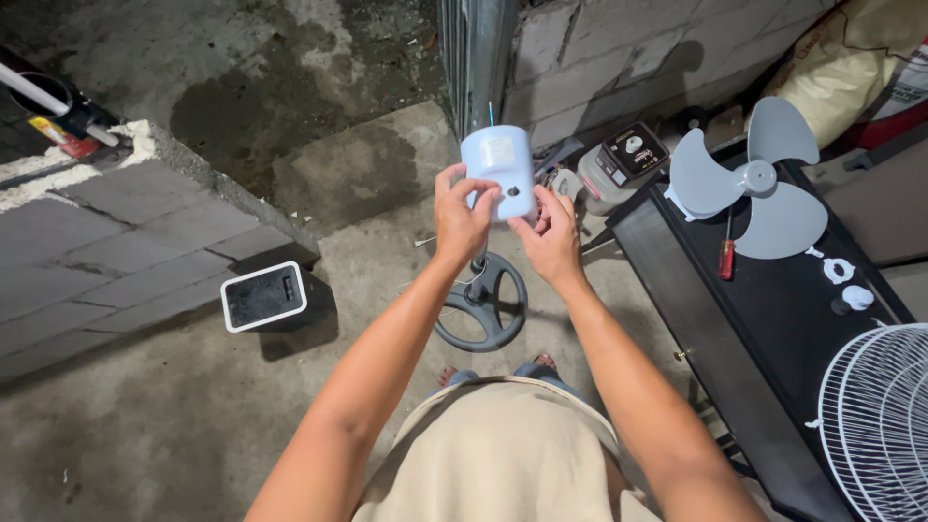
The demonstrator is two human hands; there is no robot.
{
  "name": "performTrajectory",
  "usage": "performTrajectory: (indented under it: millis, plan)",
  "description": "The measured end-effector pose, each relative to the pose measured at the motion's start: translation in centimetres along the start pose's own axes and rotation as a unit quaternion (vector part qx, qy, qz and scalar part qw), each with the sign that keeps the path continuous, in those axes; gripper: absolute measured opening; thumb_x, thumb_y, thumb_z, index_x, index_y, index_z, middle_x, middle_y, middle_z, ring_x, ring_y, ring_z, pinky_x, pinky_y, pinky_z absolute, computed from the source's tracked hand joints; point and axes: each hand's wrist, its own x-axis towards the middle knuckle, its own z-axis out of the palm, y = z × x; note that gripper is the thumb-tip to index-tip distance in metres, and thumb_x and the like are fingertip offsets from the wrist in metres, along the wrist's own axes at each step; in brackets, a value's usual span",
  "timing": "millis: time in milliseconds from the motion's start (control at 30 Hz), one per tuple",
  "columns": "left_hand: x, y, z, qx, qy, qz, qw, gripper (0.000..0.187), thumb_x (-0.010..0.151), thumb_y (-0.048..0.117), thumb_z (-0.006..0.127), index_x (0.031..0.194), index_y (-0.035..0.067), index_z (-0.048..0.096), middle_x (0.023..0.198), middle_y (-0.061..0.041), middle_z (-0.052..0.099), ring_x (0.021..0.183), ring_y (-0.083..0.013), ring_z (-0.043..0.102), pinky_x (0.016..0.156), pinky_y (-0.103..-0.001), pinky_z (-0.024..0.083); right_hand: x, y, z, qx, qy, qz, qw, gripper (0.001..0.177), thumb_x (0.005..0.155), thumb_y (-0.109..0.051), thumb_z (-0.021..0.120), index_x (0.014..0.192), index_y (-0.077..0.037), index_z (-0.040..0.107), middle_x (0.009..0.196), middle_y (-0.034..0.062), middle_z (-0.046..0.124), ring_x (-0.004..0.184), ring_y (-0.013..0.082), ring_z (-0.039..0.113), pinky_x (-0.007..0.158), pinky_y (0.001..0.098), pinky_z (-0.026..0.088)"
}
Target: The person uses a screwdriver to remove screws from the back cover of a standing fan motor housing. They rotate the fan to access different screws and continue unscrewing until the cover is removed, exposing the internal components.
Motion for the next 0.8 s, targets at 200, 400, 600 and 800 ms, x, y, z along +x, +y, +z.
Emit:
performTrajectory:
  millis: [200,400,600,800]
  plan:
    - [2.2,-3.3,2.6,-0.016,-0.044,0.043,0.998,0.035,0.092,0.018,0.08,0.122,0.01,0.066,0.132,-0.022,0.056,0.13,-0.0398,0.052,0.108,-0.046,0.046,2.2,2.6,0.6,-0.019,0.014,0.046,0.999,0.058,0.085,-0.016,0.086,0.134,0.004,0.063,0.092,0.0065,0.051,0.071,0.0126,0.053,0.065,0.0275,0.049]
    - [4.8,-4.0,4.5,-0.212,-0.119,-0.106,0.964,0.083,0.089,0.024,0.078,0.152,0.009,0.027,0.134,-0.024,0.051,0.118,-0.0321,0.062,0.095,-0.042,0.057,4.4,2.8,-0.1,-0.027,0.053,0.025,0.998,0.053,0.087,-0.023,0.083,0.125,0.008,0.065,0.086,0.0086,0.057,0.068,0.0132,0.058,0.06,0.0285,0.05]
    - [6.1,-1.6,5.1,-0.269,-0.15,-0.219,0.926,0.1,0.076,0.022,0.08,0.153,0.015,0.018,0.134,-0.023,0.052,0.112,-0.0301,0.063,0.084,-0.043,0.06,5.4,2.9,-0.2,0.178,0.025,0.177,0.968,0.038,0.099,-0.035,0.067,0.1,0.003,0.072,0.077,0.0037,0.067,0.063,0.0088,0.063,0.052,0.0254,0.052]
    - [8.2,-1.2,5.6,-0.249,-0.104,-0.289,0.919,0.11,0.076,0.032,0.085,0.158,0.015,0.014,0.141,-0.02,0.048,0.118,-0.0321,0.061,0.09,-0.045,0.058,5.8,2.8,0.5,0.248,0.03,0.279,0.927,0.039,0.098,-0.037,0.066,0.098,0.002,0.072,0.076,0.0031,0.067,0.06,0.0101,0.061,0.051,0.0261,0.053]
